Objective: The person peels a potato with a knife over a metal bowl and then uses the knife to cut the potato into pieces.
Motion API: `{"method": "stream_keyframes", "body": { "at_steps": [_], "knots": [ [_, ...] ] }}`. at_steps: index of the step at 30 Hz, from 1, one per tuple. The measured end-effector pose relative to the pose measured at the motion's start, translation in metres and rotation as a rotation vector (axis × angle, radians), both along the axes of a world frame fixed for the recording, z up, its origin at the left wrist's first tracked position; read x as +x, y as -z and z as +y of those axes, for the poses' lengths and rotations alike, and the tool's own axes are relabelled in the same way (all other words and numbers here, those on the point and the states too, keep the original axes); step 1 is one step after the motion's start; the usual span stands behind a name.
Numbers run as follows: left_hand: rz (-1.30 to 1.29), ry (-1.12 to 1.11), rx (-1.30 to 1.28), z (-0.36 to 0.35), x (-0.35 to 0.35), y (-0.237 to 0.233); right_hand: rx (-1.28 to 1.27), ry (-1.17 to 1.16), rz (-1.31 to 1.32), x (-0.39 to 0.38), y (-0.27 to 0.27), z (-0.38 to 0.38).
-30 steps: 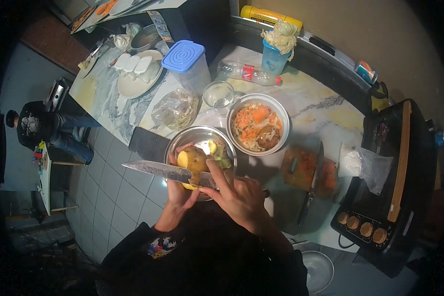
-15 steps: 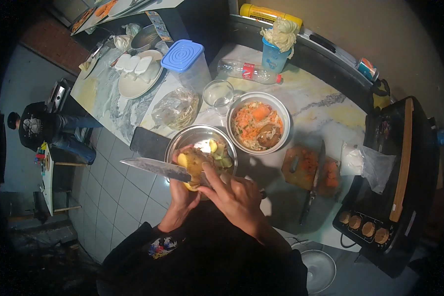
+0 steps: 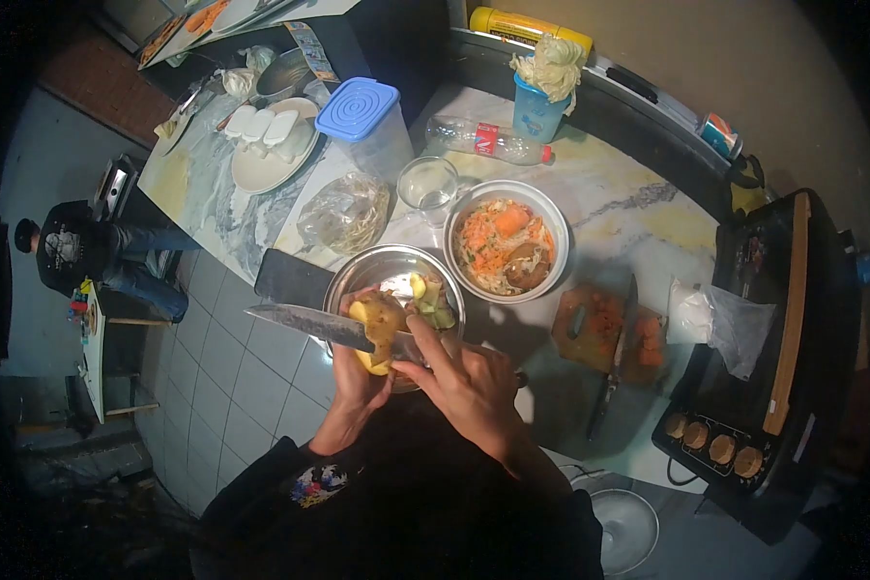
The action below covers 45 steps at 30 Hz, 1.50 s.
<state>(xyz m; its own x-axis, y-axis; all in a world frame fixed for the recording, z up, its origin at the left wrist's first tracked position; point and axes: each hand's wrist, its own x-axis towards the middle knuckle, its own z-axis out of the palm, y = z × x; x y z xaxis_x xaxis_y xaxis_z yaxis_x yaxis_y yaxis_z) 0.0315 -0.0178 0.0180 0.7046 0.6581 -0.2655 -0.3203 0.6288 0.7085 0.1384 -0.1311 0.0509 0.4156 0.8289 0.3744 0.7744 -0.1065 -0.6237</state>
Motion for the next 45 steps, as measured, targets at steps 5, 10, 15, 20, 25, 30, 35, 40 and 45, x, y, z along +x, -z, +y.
{"method": "stream_keyframes", "body": {
  "at_steps": [5, 10, 15, 20, 25, 30, 35, 40, 45],
  "knots": [
    [0.025, -0.001, -0.044, -0.009, 0.003, 0.005, -0.029, -0.033, -0.004, 0.000, -0.006, 0.004],
    [0.038, -0.039, 0.019, -0.002, 0.002, -0.005, -0.018, -0.019, 0.015, 0.001, -0.005, -0.001],
    [0.036, 0.035, -0.052, -0.011, 0.002, 0.000, -0.021, -0.052, -0.023, 0.003, -0.011, 0.004],
    [0.075, 0.015, 0.017, -0.005, 0.002, -0.010, -0.017, -0.038, -0.012, 0.004, -0.007, 0.000],
    [0.085, 0.017, 0.010, -0.003, 0.000, -0.009, -0.122, -0.022, -0.039, 0.007, -0.015, -0.005],
    [0.077, 0.049, 0.011, 0.001, -0.001, -0.011, -0.002, -0.036, 0.005, 0.010, -0.007, 0.002],
    [0.105, 0.069, -0.019, -0.006, 0.001, -0.006, -0.021, -0.074, 0.022, 0.007, -0.012, 0.007],
    [0.098, 0.065, -0.078, 0.001, -0.005, -0.016, -0.144, -0.054, -0.043, 0.012, -0.016, -0.007],
    [0.138, 0.179, 0.043, -0.001, -0.002, -0.014, -0.044, -0.057, 0.001, 0.010, -0.009, -0.002]
  ]
}}
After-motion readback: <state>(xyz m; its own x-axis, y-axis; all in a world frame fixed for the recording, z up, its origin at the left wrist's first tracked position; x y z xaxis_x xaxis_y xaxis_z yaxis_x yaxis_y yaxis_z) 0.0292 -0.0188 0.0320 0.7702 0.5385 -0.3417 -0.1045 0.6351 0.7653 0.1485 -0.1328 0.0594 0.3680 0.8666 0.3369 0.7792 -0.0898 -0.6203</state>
